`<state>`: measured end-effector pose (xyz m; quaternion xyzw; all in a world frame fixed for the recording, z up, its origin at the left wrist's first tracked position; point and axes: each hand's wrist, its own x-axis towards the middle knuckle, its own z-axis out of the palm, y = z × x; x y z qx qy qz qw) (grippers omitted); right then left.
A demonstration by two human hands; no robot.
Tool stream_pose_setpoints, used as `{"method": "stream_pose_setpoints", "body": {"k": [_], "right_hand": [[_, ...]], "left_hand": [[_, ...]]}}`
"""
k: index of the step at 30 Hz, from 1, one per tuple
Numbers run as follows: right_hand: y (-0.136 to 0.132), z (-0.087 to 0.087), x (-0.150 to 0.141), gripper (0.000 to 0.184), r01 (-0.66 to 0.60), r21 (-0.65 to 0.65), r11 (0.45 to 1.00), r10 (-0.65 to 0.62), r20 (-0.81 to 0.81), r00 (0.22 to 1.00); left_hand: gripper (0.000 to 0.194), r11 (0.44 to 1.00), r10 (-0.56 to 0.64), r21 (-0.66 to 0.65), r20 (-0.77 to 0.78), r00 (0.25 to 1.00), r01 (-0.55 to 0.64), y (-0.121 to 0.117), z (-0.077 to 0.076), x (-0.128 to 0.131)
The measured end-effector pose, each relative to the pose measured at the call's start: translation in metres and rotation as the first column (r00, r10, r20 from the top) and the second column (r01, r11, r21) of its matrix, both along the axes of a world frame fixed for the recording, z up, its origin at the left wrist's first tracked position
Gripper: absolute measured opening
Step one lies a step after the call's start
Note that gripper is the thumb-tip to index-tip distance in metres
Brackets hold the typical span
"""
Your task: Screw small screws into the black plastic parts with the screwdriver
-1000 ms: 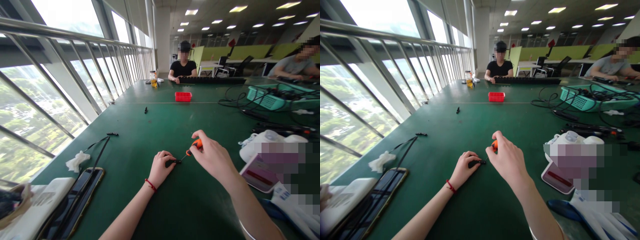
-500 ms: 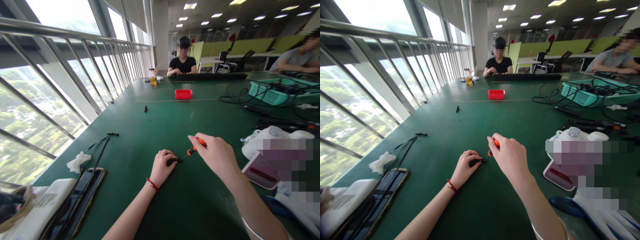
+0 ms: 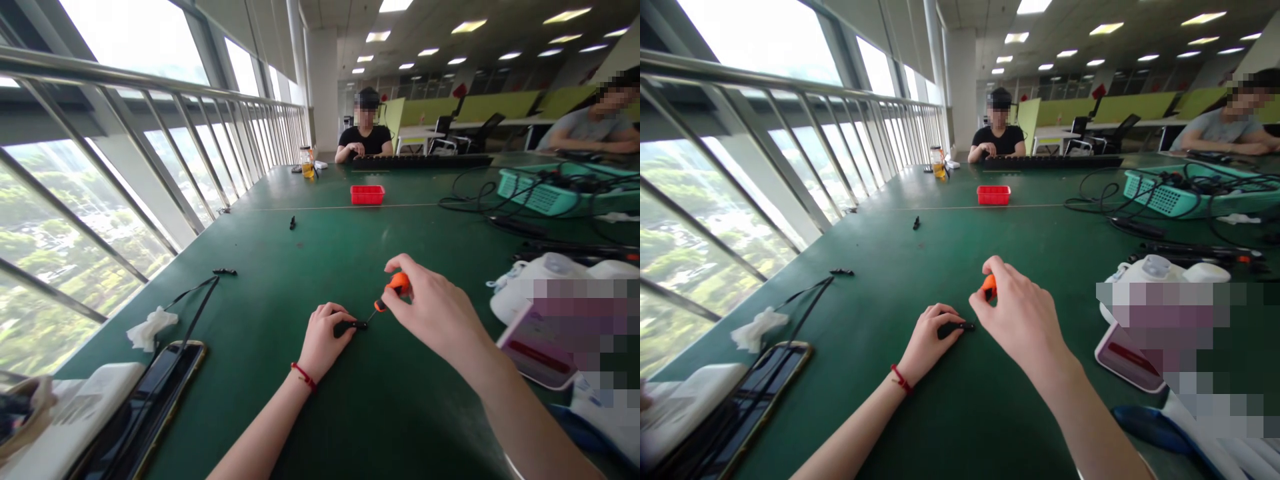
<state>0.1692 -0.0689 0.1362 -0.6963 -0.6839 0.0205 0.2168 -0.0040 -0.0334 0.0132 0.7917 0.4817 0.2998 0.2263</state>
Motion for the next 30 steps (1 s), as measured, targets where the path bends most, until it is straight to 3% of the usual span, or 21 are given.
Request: {"method": "stream_pose_setpoints", "body": {"k": [4, 10, 15, 18, 22, 26, 30], "right_hand": [[-0.0016, 0.0026, -0.0043, 0.042, 0.023, -0.073, 0.997, -0.023, 0.004, 1.000], [-0.0039, 0.0041, -0.0053, 0.022, 0.059, -0.014, 0.998, -0.059, 0.003, 0.998], [-0.0028, 0.0015, -0.0039, 0.045, 0.046, -0.074, 0.996, -0.046, 0.006, 0.999], [-0.0017, -0.0002, -0.0056, 0.024, 0.055, -0.013, 0.998, -0.055, 0.006, 0.998], [-0.0014, -0.0007, -0.0060, 0.023, 0.067, 0.010, 0.998, -0.066, -0.005, 0.998], [-0.0015, -0.0006, -0.0026, 0.043, 0.084, -0.080, 0.993, -0.081, 0.033, 0.996], [-0.0009, -0.0018, -0.0030, 0.024, 0.078, 0.017, 0.997, -0.079, 0.021, 0.997]], "left_hand": [[0.012, 1.000, 0.001, 0.000, 0.004, 1.000, -0.001, 0.0006, -0.0004, -0.0004], [0.012, 1.000, -0.006, 0.005, -0.001, 1.000, 0.006, 0.0017, -0.0011, -0.0001], [0.012, 1.000, -0.001, -0.003, -0.003, 1.000, 0.001, 0.0016, -0.0001, 0.0012], [0.012, 1.000, -0.003, -0.003, -0.004, 1.000, 0.003, 0.0008, 0.0001, 0.0013], [0.011, 1.000, -0.004, -0.008, -0.004, 1.000, 0.003, 0.0000, 0.0005, 0.0003], [0.011, 1.000, -0.005, 0.000, -0.001, 1.000, 0.005, 0.0011, -0.0001, -0.0002], [0.011, 1.000, -0.010, 0.004, 0.003, 1.000, 0.010, 0.0023, -0.0022, 0.0001]]}}
